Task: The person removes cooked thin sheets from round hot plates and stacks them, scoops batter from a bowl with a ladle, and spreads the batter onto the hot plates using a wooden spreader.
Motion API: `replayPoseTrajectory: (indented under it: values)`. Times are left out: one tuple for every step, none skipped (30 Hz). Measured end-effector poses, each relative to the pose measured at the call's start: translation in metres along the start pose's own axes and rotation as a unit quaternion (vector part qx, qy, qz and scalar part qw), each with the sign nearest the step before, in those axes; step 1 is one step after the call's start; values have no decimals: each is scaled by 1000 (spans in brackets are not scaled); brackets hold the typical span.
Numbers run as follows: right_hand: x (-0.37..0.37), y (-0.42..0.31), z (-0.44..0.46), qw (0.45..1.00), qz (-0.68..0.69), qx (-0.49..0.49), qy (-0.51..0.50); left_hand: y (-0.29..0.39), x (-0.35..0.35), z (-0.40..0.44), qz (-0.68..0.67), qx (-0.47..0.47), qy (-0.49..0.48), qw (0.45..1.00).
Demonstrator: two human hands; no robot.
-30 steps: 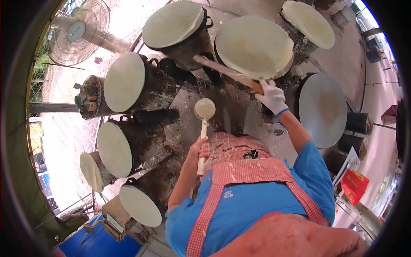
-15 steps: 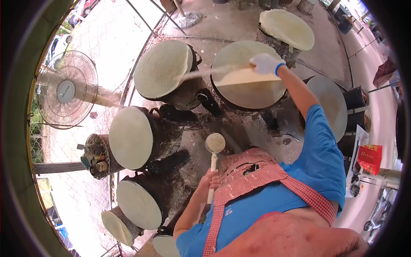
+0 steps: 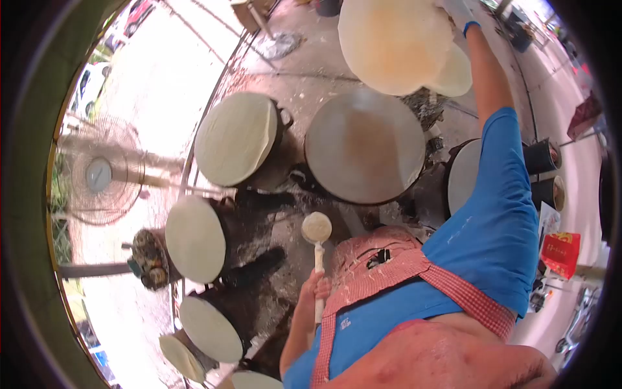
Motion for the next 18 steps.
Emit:
replayPoseTrajectory:
  values:
    - [22,19,-3,998,6,11,59,-5,-2,7,-45,43,-56,996]
    - [45,38,-7,993,11,22,118,-9,-9,12,-91,87,-111,986]
    - [53,81,-13,988,1,-56,142,-9,-14,16,-75,92,-115,986]
    - [60,123,-21,978,-6,-134,163,-11,-23,14,-101,98,-138,980]
    - [59,169,-35,965,3,-215,147,-12,-32,10,-130,104,-159,973]
    - [55,187,-64,923,88,-295,231,-12,-39,5,-122,105,-158,974]
    - [53,225,-80,923,37,-271,271,-11,-40,2,-124,93,-109,982]
    - [48,212,-108,903,4,-335,268,-9,-41,2,-128,78,-61,987]
    - [34,270,-127,883,-35,-353,307,-8,-46,0,-126,72,-62,988]
    - [19,326,-145,858,-72,-373,345,-11,-59,-4,-205,115,-121,965]
    - [1,332,-170,829,16,-426,360,-13,-71,-9,-284,154,-176,930]
    - [-21,338,-189,790,102,-478,369,-11,-70,-9,-267,134,-164,940]
    - [-33,345,-192,790,108,-484,360,-7,-71,-9,-272,124,-158,941]
    - [-36,361,-203,796,-3,-511,326,-4,-73,-8,-239,105,-167,951]
    - [-37,382,-214,794,-116,-526,281,-4,-76,-12,-210,84,-175,958]
    - [-50,467,-214,823,-242,-496,136,1,-64,-7,-83,35,4,996]
    - [-32,414,-219,776,-196,-565,202,4,-59,-6,-83,33,39,995]
    - [-24,404,-204,795,-313,-513,83,6,-52,-5,-81,31,74,993]
Point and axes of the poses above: each hand's wrist, its own z-axis towards the middle knuckle, its own x-axis out of the back of the hand, y = z × x, the point moved 7 cm from there along z, towards the middle knuckle, and after that the axes turned 2 degrees about y, right-handed, at the moved point
